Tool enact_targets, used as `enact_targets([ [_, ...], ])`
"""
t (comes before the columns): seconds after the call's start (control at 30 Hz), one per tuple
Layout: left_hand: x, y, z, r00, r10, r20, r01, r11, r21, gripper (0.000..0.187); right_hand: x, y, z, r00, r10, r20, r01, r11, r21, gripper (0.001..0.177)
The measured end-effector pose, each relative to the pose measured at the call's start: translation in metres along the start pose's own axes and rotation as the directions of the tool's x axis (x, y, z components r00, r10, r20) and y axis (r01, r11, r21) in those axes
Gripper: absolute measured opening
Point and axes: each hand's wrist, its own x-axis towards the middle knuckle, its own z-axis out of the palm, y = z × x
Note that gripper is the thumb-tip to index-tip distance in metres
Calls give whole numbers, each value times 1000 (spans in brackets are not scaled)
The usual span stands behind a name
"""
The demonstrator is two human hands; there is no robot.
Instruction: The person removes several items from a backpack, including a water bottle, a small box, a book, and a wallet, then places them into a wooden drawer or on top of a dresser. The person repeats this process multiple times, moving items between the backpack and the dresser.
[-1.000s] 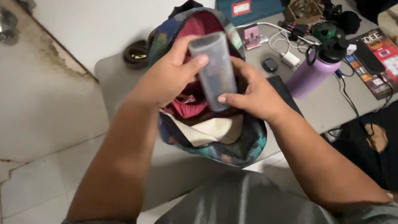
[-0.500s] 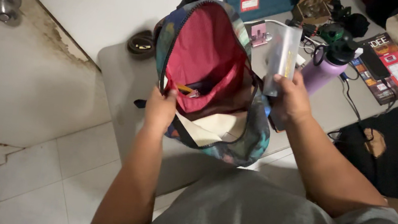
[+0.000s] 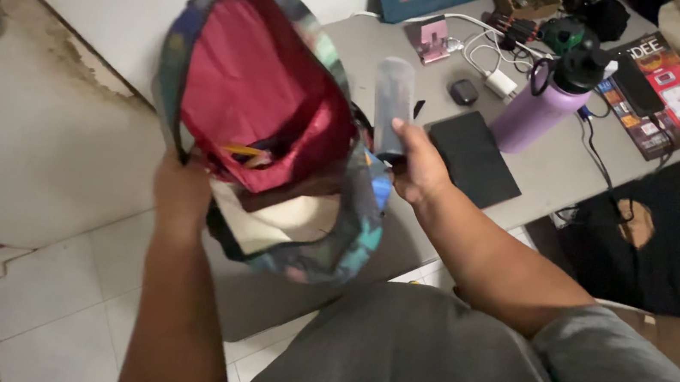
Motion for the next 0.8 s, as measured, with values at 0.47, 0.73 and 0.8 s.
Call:
enact_targets([
  [0.47,-34,40,-22,818,496,-292,-501,863,62,72,31,31,-129,933,84,-351,-237,876,-421,35],
  [0.73,-63,70,-30,679,695,-236,-694,713,105,19,53,21,-129,894,-19,-448,-266,783,-563,57],
  [0.8,-63,73,-30,675,727,-129,-713,687,142,17,54,21,-137,883,-155,-444,-305,530,-791,59],
])
